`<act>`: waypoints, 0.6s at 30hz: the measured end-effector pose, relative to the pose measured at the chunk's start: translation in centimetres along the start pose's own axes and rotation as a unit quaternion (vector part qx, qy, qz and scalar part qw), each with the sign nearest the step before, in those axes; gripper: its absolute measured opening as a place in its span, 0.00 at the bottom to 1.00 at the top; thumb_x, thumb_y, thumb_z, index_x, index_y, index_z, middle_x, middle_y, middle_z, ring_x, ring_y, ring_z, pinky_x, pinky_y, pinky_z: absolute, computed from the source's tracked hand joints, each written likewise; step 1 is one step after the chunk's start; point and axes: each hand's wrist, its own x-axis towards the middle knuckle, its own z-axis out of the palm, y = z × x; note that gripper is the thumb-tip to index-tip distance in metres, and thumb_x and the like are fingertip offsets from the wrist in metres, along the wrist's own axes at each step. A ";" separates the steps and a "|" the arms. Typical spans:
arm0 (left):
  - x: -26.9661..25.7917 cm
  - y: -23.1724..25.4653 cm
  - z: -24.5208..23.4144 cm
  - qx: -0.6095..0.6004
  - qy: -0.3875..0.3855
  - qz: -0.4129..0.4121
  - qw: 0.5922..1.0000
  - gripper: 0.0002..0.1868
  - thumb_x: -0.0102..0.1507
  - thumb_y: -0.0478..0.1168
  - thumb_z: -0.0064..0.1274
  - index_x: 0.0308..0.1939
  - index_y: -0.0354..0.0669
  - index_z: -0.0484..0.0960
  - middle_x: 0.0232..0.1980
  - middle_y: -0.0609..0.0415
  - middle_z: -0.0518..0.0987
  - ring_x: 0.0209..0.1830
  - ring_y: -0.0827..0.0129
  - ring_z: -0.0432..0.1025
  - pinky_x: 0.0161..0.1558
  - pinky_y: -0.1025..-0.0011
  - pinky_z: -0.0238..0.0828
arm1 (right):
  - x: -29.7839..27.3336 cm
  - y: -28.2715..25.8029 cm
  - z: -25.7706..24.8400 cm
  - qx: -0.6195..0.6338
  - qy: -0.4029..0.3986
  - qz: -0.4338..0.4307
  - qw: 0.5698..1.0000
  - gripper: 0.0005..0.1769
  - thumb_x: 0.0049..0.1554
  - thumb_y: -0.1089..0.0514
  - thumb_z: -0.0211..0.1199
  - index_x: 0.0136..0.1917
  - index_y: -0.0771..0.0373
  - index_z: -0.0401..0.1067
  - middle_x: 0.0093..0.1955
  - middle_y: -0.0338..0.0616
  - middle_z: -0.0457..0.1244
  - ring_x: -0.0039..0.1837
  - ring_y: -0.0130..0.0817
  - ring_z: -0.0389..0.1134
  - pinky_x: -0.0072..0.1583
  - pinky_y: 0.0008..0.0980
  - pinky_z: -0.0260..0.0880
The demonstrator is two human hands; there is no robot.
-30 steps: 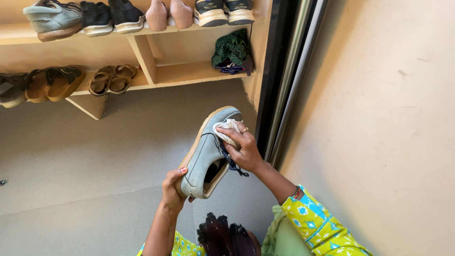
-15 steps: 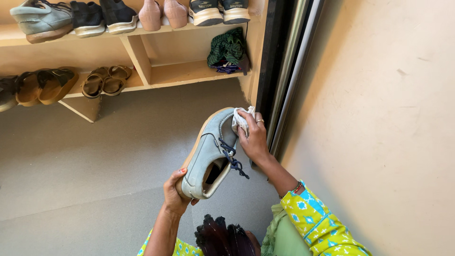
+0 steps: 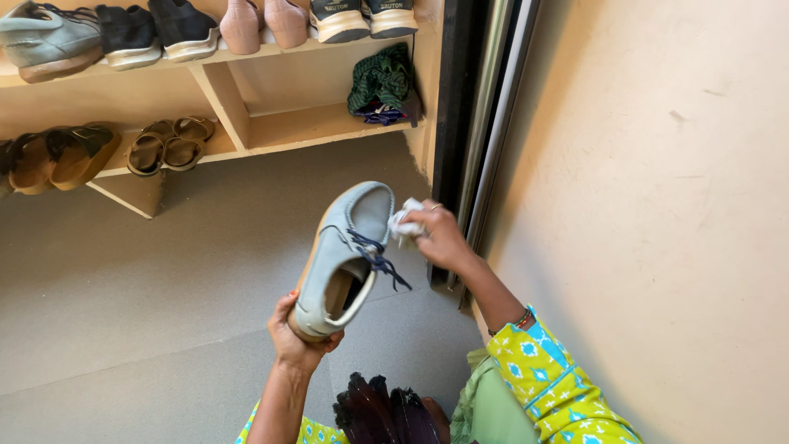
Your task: The person sits on the floor and wipes a light blue sneaker with a white cloth. They rotate the shoe to clean the upper, sides, and sole, then continue wiping the upper surface.
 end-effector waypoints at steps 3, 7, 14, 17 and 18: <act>-0.4 0.6 0.8 -0.074 -0.042 -0.014 0.996 0.33 0.63 0.61 0.35 0.47 0.33 0.77 0.25 0.44 0.76 0.11 0.70 0.66 0.07 0.76 0.58 | 0.4 0.7 -0.4 0.135 0.158 -0.004 0.978 0.19 0.52 0.66 0.65 0.58 0.56 0.77 0.52 0.43 0.65 0.52 0.34 0.68 0.55 0.32 0.72; -1.3 0.3 1.9 -0.120 -0.116 -0.070 0.984 0.38 0.64 0.62 0.28 0.51 0.29 0.77 0.27 0.38 0.78 0.11 0.72 0.65 0.07 0.79 0.59 | 0.5 0.9 -0.2 0.325 0.213 -0.041 0.920 0.19 0.55 0.66 0.64 0.61 0.62 0.74 0.57 0.42 0.66 0.56 0.31 0.68 0.58 0.30 0.71; -1.3 -1.2 2.6 -0.181 -0.177 -0.112 0.961 0.38 0.67 0.63 0.23 0.48 0.29 0.74 0.29 0.40 0.76 0.14 0.73 0.64 0.09 0.78 0.58 | 0.2 -1.0 2.3 0.342 0.264 -0.046 0.901 0.16 0.60 0.63 0.62 0.61 0.65 0.75 0.59 0.47 0.64 0.60 0.35 0.67 0.62 0.33 0.68; -0.8 -1.3 2.4 -0.196 -0.169 -0.117 0.959 0.41 0.65 0.66 0.21 0.48 0.30 0.73 0.31 0.41 0.75 0.16 0.74 0.62 0.11 0.79 0.56 | -0.7 -2.9 3.6 0.275 0.255 0.018 0.927 0.17 0.58 0.61 0.61 0.61 0.62 0.75 0.59 0.47 0.63 0.58 0.36 0.68 0.60 0.33 0.71; -0.7 -1.3 2.3 -0.208 -0.172 -0.115 0.956 0.41 0.65 0.67 0.22 0.49 0.30 0.73 0.32 0.42 0.74 0.17 0.74 0.61 0.13 0.79 0.56 | -1.1 -3.5 4.1 0.268 0.251 0.002 0.930 0.17 0.58 0.61 0.62 0.61 0.62 0.75 0.59 0.47 0.63 0.59 0.37 0.68 0.61 0.33 0.71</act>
